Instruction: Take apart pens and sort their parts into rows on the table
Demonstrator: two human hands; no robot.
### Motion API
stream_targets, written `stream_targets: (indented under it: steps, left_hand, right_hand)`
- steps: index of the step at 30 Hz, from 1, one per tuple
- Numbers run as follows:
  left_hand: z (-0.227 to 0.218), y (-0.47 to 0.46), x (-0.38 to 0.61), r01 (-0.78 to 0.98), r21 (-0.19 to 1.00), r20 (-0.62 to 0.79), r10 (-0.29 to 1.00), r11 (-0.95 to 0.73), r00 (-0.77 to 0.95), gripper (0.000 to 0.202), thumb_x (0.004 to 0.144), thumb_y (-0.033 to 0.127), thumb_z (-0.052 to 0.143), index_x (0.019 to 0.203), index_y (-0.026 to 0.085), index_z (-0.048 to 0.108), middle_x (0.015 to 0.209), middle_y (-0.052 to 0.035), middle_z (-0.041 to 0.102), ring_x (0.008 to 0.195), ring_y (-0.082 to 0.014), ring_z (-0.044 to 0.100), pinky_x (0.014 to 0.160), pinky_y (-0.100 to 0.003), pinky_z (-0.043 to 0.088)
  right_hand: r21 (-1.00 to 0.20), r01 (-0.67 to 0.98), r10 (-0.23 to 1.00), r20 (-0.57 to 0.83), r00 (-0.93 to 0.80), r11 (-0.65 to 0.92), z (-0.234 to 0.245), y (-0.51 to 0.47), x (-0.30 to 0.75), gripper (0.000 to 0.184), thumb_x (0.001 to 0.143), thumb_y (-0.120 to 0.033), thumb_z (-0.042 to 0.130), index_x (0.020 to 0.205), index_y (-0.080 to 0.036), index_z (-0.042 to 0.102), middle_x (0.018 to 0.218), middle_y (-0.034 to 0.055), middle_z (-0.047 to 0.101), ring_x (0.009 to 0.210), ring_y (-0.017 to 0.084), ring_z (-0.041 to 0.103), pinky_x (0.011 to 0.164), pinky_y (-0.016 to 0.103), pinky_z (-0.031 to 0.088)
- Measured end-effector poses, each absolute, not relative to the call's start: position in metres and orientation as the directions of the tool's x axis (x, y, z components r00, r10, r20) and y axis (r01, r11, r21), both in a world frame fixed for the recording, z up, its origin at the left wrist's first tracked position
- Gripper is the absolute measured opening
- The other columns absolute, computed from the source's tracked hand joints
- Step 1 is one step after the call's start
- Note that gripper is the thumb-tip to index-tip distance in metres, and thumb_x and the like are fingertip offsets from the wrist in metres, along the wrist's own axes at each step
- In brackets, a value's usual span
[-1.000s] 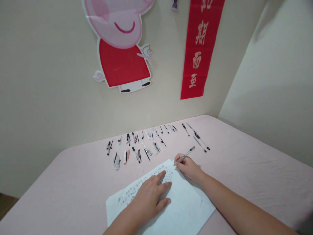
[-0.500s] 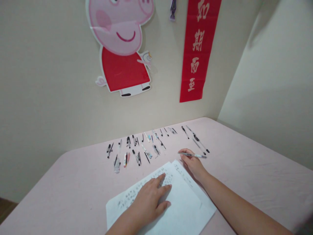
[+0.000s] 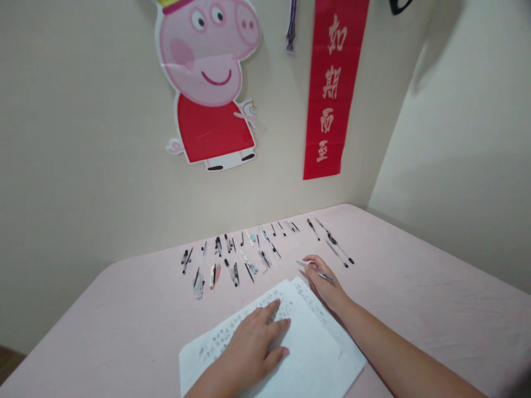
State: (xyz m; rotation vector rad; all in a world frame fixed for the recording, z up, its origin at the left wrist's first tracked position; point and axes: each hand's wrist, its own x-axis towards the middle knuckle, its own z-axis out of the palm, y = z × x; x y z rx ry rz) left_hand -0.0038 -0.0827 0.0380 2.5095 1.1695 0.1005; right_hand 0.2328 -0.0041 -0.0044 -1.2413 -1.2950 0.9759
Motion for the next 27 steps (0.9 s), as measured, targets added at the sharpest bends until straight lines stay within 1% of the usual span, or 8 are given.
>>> stream_targets:
  steps: [4,6,8,12,15,21,24,27]
  left_hand:
    - [0.035,-0.083,-0.005,0.730,0.361,-0.091,0.757,-0.581,0.647,0.051,0.083,0.042,0.057,0.132,0.034,0.047,0.151,-0.0073,0.031,0.128,-0.0295,0.042,0.105,-0.045,0.034]
    - [0.035,-0.082,-0.005,0.725,0.371,-0.088,0.755,-0.581,0.650,0.051,0.083,0.042,0.056,0.132,0.034,0.047,0.152,-0.0064,0.030,0.128,-0.0293,0.042,0.105,-0.045,0.034]
    - [0.035,-0.082,-0.006,0.719,0.383,-0.084,0.753,-0.580,0.652,0.050,0.084,0.043,0.055,0.132,0.035,0.046,0.152,-0.0052,0.030,0.128,-0.0291,0.041,0.105,-0.044,0.034]
    - [0.039,-0.082,-0.005,0.716,0.396,-0.095,0.750,-0.575,0.654,0.050,0.084,0.044,0.054,0.133,0.035,0.046,0.152,-0.0047,0.030,0.128,-0.0290,0.041,0.106,-0.044,0.034]
    - [0.043,-0.083,-0.004,0.722,0.391,-0.109,0.751,-0.570,0.652,0.050,0.084,0.044,0.054,0.132,0.034,0.047,0.151,-0.0061,0.031,0.128,-0.0293,0.041,0.105,-0.044,0.034]
    - [0.043,-0.081,-0.005,0.727,0.385,-0.112,0.753,-0.569,0.649,0.051,0.083,0.044,0.055,0.132,0.034,0.048,0.151,-0.0067,0.032,0.128,-0.0299,0.042,0.105,-0.045,0.034]
    - [0.040,-0.081,-0.006,0.723,0.391,-0.107,0.752,-0.569,0.650,0.051,0.083,0.044,0.055,0.132,0.034,0.047,0.151,-0.0060,0.031,0.129,-0.0304,0.041,0.106,-0.046,0.033]
    - [0.039,-0.082,-0.006,0.722,0.396,-0.106,0.753,-0.567,0.649,0.052,0.083,0.043,0.055,0.133,0.035,0.046,0.152,-0.0055,0.030,0.130,-0.0303,0.040,0.107,-0.046,0.032]
  right_hand:
    - [-0.934,0.249,0.948,0.293,0.125,0.256,0.001,-0.003,0.239,0.023,0.081,-0.042,0.055,0.087,-0.020,0.050,0.075,-0.0018,0.051,0.068,0.013,0.050,0.063,0.025,0.041]
    - [-0.925,0.258,0.943,0.316,0.107,0.280,0.003,-0.002,0.241,0.022,0.081,-0.040,0.054,0.087,-0.020,0.051,0.080,0.0006,0.053,0.076,0.015,0.052,0.068,0.027,0.043]
    - [-0.939,0.228,0.955,0.284,0.089,0.258,0.005,-0.001,0.241,0.029,0.080,-0.040,0.056,0.098,-0.019,0.053,0.087,0.0032,0.055,0.080,0.017,0.053,0.067,0.028,0.045]
    - [-0.978,0.134,0.983,0.172,0.067,0.162,0.002,0.002,0.243,0.059,0.073,-0.044,0.061,0.125,-0.021,0.046,0.110,0.0084,0.053,0.076,0.015,0.053,0.056,0.026,0.046]
    - [-0.980,0.129,0.981,0.167,0.096,0.154,-0.002,0.007,0.249,0.060,0.075,-0.046,0.055,0.128,-0.020,0.046,0.118,0.0106,0.051,0.072,0.014,0.054,0.056,0.026,0.047]
    - [-0.843,0.480,0.914,0.365,0.178,0.243,-0.013,0.024,0.274,0.047,0.079,-0.027,0.046,0.124,-0.019,0.054,0.113,0.0110,0.062,0.102,0.022,0.057,0.087,0.038,0.045]
    - [-0.763,0.614,0.888,0.407,0.214,0.201,-0.020,0.032,0.287,0.045,0.080,-0.023,0.044,0.124,-0.017,0.054,0.112,0.0120,0.063,0.102,0.023,0.059,0.088,0.040,0.045]
    - [-0.652,0.740,0.863,0.458,0.211,0.166,-0.025,0.037,0.298,0.035,0.080,-0.019,0.043,0.110,-0.015,0.061,0.103,0.0125,0.065,0.098,0.025,0.059,0.089,0.042,0.045]
